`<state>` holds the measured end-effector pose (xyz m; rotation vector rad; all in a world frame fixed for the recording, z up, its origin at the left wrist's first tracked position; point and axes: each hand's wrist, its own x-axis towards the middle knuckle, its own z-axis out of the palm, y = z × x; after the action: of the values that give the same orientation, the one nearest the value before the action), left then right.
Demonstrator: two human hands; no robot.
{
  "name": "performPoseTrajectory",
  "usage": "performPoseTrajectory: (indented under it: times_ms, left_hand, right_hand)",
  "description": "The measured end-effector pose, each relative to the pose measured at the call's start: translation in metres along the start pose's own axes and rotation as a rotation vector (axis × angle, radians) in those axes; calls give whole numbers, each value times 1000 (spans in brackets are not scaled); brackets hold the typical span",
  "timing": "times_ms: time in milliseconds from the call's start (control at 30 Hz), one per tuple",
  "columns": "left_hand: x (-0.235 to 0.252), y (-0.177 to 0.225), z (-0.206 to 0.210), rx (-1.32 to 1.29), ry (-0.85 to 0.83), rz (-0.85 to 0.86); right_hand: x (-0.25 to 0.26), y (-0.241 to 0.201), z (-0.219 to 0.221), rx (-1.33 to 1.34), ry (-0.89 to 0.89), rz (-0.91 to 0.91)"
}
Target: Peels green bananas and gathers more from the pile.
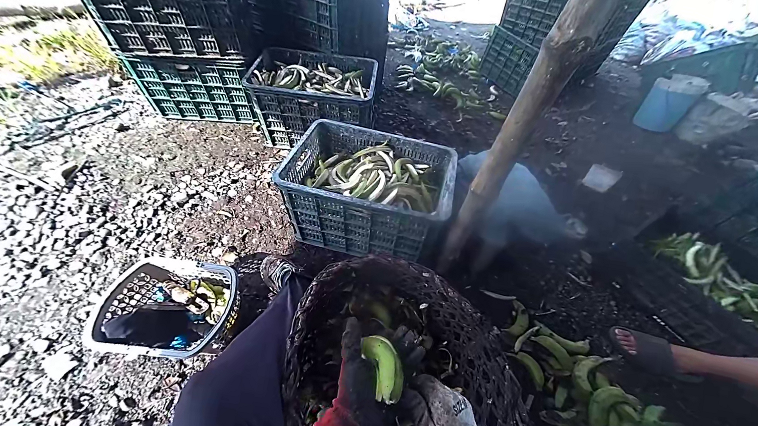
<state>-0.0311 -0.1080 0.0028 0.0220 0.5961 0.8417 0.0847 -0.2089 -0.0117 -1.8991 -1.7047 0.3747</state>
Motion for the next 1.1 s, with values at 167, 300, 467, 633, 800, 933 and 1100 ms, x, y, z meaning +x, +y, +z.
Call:
performPoseTrajectory:
  times_ms: [167,300,467,633,800,933,1100]
  left_hand:
    - [9,8,-10,-72,-9,65]
    - [-2,3,-10,11,-105,-15]
    - [-8,17,-20,272,-363,-105]
    - [0,24,-19,490,-401,40]
    - [-5,42,-35,1072,-385,165]
    - [-25,33,-16,1206,-167,-44]
    - [-36,18,-19,1361,-335,-289]
  right_hand:
    - [1,-4,-4,5,-57,-111]
    - [8,-8,-9,105,-239,105]
    - [5,-2,-9,254,-287,105]
    - [6,-10,-9,212,-222,90]
    - [8,-16,-16,-106,-23,33]
    - [19,-19,-31,-179,-300,100]
    - [55,24,-58,-267,-536,506]
